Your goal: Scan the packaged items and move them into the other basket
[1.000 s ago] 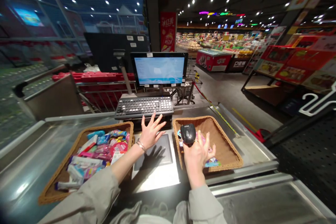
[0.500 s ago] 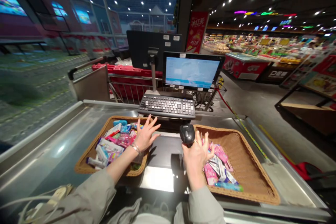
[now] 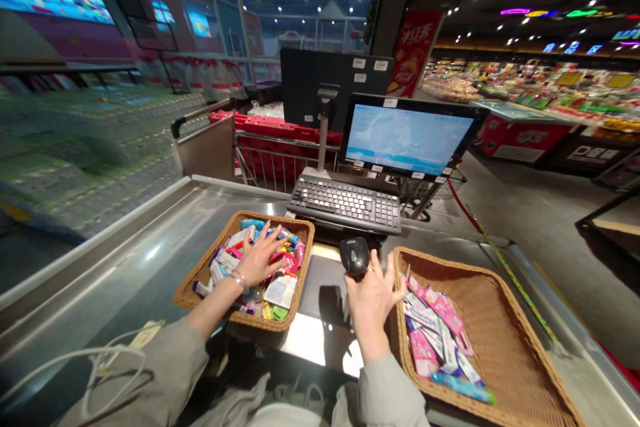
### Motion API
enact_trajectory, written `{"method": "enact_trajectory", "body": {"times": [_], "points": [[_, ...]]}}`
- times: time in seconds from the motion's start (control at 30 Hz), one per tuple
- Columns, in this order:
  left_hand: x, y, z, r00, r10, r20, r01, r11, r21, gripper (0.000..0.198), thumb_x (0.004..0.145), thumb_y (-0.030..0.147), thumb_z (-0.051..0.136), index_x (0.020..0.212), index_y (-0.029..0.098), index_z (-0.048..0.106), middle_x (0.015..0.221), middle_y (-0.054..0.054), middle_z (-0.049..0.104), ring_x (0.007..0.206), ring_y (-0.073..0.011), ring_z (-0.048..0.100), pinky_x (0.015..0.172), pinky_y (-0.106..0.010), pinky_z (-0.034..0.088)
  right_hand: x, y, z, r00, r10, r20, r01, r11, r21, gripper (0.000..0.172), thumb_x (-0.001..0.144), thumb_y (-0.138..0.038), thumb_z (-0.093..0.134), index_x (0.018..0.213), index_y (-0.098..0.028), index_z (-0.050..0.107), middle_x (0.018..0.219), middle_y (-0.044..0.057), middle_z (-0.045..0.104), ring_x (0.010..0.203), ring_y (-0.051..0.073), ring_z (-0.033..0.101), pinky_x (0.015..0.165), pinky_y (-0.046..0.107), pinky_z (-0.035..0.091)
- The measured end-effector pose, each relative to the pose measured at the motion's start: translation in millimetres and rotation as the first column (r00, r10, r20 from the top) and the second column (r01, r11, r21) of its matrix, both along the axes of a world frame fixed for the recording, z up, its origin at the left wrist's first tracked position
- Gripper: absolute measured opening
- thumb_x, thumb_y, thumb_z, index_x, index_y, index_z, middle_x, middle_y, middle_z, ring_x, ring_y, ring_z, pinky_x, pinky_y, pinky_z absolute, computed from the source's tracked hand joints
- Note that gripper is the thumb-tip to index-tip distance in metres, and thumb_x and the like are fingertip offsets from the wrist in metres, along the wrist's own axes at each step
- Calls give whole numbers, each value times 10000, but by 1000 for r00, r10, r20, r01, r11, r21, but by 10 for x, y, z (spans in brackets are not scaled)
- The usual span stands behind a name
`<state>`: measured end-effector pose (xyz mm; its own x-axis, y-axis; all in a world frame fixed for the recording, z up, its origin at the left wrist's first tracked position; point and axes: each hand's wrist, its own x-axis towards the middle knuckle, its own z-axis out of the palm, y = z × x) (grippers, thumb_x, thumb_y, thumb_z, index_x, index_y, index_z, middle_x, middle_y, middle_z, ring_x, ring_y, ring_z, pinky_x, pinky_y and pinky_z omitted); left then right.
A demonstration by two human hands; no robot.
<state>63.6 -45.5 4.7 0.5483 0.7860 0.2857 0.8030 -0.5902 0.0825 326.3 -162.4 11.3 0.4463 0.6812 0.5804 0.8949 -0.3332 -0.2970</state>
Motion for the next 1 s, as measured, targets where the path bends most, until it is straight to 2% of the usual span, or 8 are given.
{"method": "enact_trajectory", "body": {"times": [0.23, 0.33, 0.5, 0.67, 0.87, 1.0], "points": [[-207, -75, -114, 992, -18, -127, 6, 996, -93, 1014, 545, 720, 712, 1415, 287, 420, 1575, -118, 229, 1449, -426, 7, 1083, -709, -38, -100, 69, -33, 998, 57, 6, -57, 998, -2, 283, 778, -383, 478, 850, -186, 668, 1208, 98, 650, 1330, 310, 342, 1010, 524, 176], [-234, -108, -170, 986, -40, -164, 18, 991, -133, 1102, 488, 729, 726, 1434, 271, 391, 1586, -133, 181, 1443, -444, -20, 1070, -716, -61, -115, 84, -40, 998, 64, 4, -64, 998, -3, 302, 776, -389, 479, 889, -185, 671, 1206, 85, 653, 1330, 299, 339, 1016, 515, 172], [-251, -156, -268, 974, -73, -215, 41, 987, -154, 1124, 474, 710, 729, 1446, 279, 367, 1601, -134, 105, 1438, -457, -30, 1055, -715, -100, -128, 91, -45, 999, 55, -1, -55, 998, -19, 327, 759, -390, 487, 934, -187, 675, 1206, 63, 657, 1329, 281, 343, 1026, 496, 171], [-224, -202, -322, 964, -76, -256, 30, 984, -175, 1129, 443, 692, 747, 1428, 269, 391, 1598, -144, 115, 1437, -457, -40, 1055, -715, -96, -142, 76, -50, 998, 58, -8, -58, 998, -31, 305, 759, -382, 483, 887, -184, 676, 1214, 79, 652, 1330, 293, 345, 1016, 503, 184], [-189, -240, -336, 958, -69, -279, 19, 984, -177, 1052, 458, 632, 777, 1379, 246, 444, 1596, -141, 130, 1446, -430, -43, 1077, -700, -67, -146, 45, -67, 998, 59, -15, -59, 997, -39, 307, 768, -380, 484, 903, -186, 680, 1225, 94, 643, 1327, 301, 350, 1016, 517, 181], [-183, -258, -294, 960, -80, -269, 30, 982, -186, 1005, 487, 611, 775, 1363, 239, 455, 1591, -147, 153, 1448, -425, -37, 1076, -705, -62, -147, 32, -86, 998, 59, -17, -59, 998, -38, 300, 768, -377, 483, 894, -186, 676, 1229, 91, 640, 1331, 296, 345, 1018, 521, 176]]}}
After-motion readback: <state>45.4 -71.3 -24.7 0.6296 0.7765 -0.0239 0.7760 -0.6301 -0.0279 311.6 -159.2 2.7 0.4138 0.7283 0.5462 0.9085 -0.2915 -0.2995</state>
